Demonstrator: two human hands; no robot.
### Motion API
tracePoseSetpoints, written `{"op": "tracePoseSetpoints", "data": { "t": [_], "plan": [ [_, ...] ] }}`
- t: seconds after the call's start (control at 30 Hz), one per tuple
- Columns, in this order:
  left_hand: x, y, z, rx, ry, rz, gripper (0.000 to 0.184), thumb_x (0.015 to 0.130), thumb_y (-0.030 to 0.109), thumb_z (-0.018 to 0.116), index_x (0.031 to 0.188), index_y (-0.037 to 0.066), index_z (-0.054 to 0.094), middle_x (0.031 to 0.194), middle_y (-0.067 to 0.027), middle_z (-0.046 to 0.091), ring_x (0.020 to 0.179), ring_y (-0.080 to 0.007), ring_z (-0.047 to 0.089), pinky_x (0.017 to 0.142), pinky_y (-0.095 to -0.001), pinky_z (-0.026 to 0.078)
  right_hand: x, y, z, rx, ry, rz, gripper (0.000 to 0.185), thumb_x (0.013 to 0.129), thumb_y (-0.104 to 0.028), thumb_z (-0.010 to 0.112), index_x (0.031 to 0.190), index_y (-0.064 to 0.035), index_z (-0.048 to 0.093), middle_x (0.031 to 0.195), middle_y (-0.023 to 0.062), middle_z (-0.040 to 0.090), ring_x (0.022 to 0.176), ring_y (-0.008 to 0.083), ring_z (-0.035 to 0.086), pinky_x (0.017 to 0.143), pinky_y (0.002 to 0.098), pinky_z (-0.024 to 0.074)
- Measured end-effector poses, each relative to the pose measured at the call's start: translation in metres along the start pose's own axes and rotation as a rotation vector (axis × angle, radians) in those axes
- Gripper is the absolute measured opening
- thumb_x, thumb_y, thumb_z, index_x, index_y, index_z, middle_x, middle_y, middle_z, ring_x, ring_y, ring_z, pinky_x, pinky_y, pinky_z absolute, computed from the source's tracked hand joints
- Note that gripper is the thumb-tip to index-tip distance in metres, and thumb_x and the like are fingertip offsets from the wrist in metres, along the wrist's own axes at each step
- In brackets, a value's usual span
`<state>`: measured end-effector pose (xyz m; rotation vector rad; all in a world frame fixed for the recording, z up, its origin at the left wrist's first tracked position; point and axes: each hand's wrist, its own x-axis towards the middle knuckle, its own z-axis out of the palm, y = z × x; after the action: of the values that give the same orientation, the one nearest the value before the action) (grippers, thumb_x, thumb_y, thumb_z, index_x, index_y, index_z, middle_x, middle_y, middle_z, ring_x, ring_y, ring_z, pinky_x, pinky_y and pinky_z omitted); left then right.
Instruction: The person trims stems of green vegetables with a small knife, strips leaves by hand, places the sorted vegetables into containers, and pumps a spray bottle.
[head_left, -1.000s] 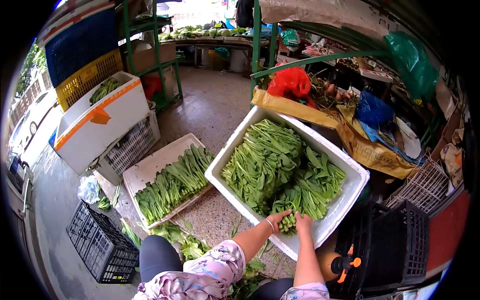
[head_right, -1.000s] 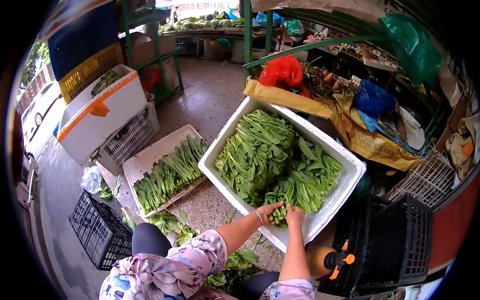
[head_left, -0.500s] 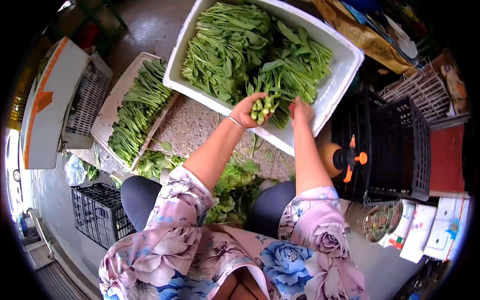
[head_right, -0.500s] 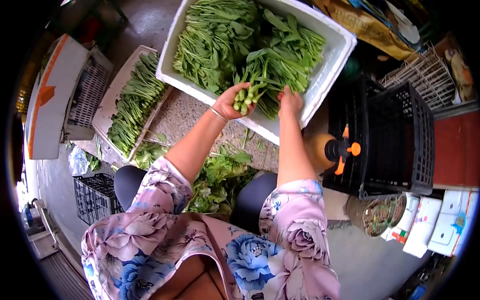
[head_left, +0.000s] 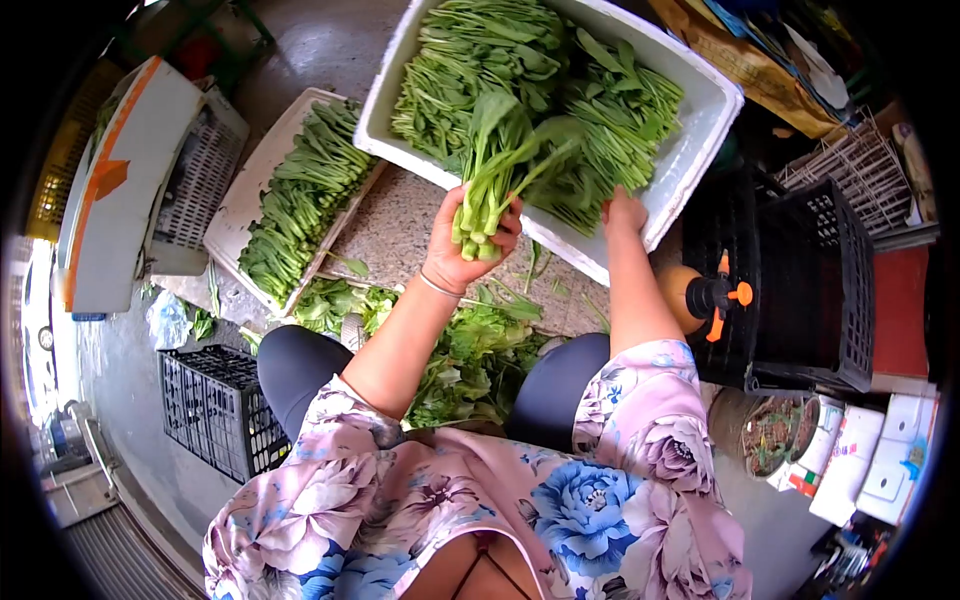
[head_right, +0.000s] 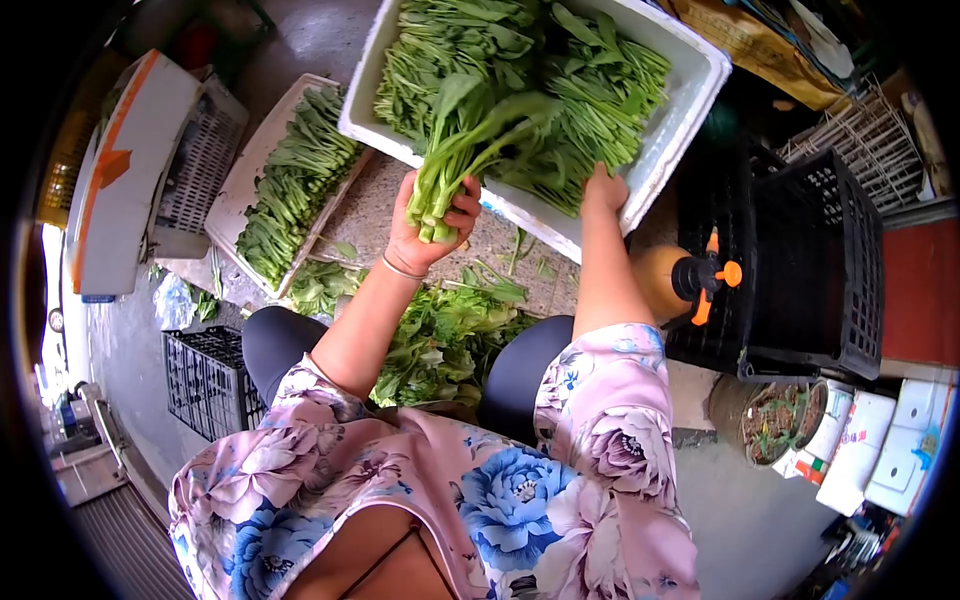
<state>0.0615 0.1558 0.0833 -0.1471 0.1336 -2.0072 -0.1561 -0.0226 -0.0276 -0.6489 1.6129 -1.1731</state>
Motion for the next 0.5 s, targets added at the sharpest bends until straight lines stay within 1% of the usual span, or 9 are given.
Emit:
{"op": "tracePoseSetpoints", "data": {
  "t": [0.03, 0.07, 0.17, 0.23, 0.3, 0.33, 0.4, 0.43, 0.5],
  "plan": [
    [-0.003, -0.003, 0.008, 0.007, -0.003, 0.039, 0.038, 0.073, 0.027, 0.059, 0.105, 0.006, 0.053, 0.099, -0.0098, 0.051, 0.079, -0.0183, 0.05, 0.058, -0.0257, 0.044, 0.024, 0.022, 0.002, -0.232, 0.106, -0.141, 0.031, 0.079, -0.029, 0.06, 0.091, -0.0019, 0.054, 0.076, 0.0108, 0.058, 0.062, 0.0184, 0.056, 0.046, 0.0345, 0.0399],
    [-0.004, -0.004, 0.016, 0.015, -0.009, 0.08, 0.036, 0.073, 0.027, 0.059, 0.103, 0.007, 0.054, 0.099, -0.0104, 0.052, 0.079, -0.0188, 0.051, 0.059, -0.0262, 0.043, 0.024, 0.015, 0.007, -0.578, 0.258, -0.07, 0.033, 0.076, -0.031, 0.063, 0.089, -0.0009, 0.057, 0.081, 0.0107, 0.057, 0.066, 0.0186, 0.056, 0.049, 0.0381, 0.0408],
    [-0.01, 0.002, 0.022, 0.02, -0.01, 0.094, 0.036, 0.074, 0.027, 0.058, 0.104, 0.008, 0.054, 0.098, -0.0097, 0.053, 0.081, -0.0203, 0.051, 0.061, -0.0291, 0.043, -0.002, -0.012, 0.028, -0.596, 0.255, -0.317, 0.035, 0.074, -0.027, 0.062, 0.094, 0.0017, 0.06, 0.083, 0.0151, 0.062, 0.076, 0.0256, 0.06, 0.063, 0.0351, 0.047],
    [-0.016, 0.005, 0.024, 0.048, -0.007, 0.107, 0.037, 0.074, 0.028, 0.058, 0.104, 0.007, 0.053, 0.096, -0.0105, 0.055, 0.081, -0.0213, 0.052, 0.061, -0.03, 0.044, -0.091, -0.09, 0.034, -0.354, -0.339, -0.16, 0.03, 0.077, -0.032, 0.059, 0.083, -0.0025, 0.06, 0.071, 0.0085, 0.06, 0.06, 0.0163, 0.057, 0.046, 0.0299, 0.0418],
    [-0.026, 0.01, 0.022, 0.108, 0.013, 0.151, 0.04, 0.075, 0.03, 0.057, 0.105, 0.004, 0.052, 0.095, -0.0119, 0.057, 0.083, -0.0242, 0.054, 0.064, -0.0334, 0.047, -0.15, -0.132, 0.037, -0.365, -0.686, -0.177, 0.032, 0.08, -0.037, 0.055, 0.071, -0.0061, 0.057, 0.06, 0.0025, 0.055, 0.046, 0.0098, 0.05, 0.038, 0.0241, 0.0324],
    [-0.032, 0.008, 0.024, 0.282, 0.183, 0.288, 0.046, 0.073, 0.034, 0.058, 0.107, 0.004, 0.05, 0.096, -0.0113, 0.055, 0.081, -0.0224, 0.053, 0.063, -0.0312, 0.045, -0.188, -0.147, 0.035, -0.441, -0.842, -0.269, 0.037, 0.083, -0.041, 0.051, 0.067, -0.0072, 0.056, 0.054, -0.0004, 0.051, 0.042, 0.0065, 0.046, 0.035, 0.0197, 0.0266],
    [-0.039, 0.005, 0.027, 0.339, 0.315, 0.424, 0.044, 0.073, 0.034, 0.059, 0.106, 0.006, 0.051, 0.093, -0.0115, 0.058, 0.081, -0.0253, 0.056, 0.068, -0.0369, 0.047, -0.218, -0.133, 0.041, -0.441, -1.034, -0.342, 0.029, 0.08, -0.028, 0.062, 0.062, -0.0064, 0.055, 0.055, 0.0007, 0.054, 0.042, 0.0078, 0.047, 0.038, 0.0218, 0.0346],
    [-0.044, 0.013, 0.018, 0.31, 0.263, 0.403, 0.041, 0.074, 0.032, 0.058, 0.106, 0.007, 0.052, 0.095, -0.0108, 0.058, 0.084, -0.025, 0.056, 0.071, -0.0388, 0.048, -0.242, -0.138, 0.041, -0.546, -1.03, -0.383, 0.026, 0.074, -0.024, 0.069, 0.062, -0.0041, 0.057, 0.053, 0.0026, 0.055, 0.044, 0.0079, 0.048, 0.042, 0.0242, 0.0393],
    [-0.052, 0.021, 0.011, 0.294, 0.141, 0.399, 0.034, 0.075, 0.026, 0.058, 0.104, 0.007, 0.053, 0.098, -0.0116, 0.058, 0.088, -0.025, 0.057, 0.078, -0.0433, 0.047, -0.25, -0.115, 0.053, -0.485, -1.02, -0.505, 0.022, 0.074, -0.019, 0.067, 0.071, 0.0017, 0.06, 0.057, 0.0059, 0.058, 0.047, 0.0096, 0.053, 0.045, 0.0242, 0.0427]
  ]
}}
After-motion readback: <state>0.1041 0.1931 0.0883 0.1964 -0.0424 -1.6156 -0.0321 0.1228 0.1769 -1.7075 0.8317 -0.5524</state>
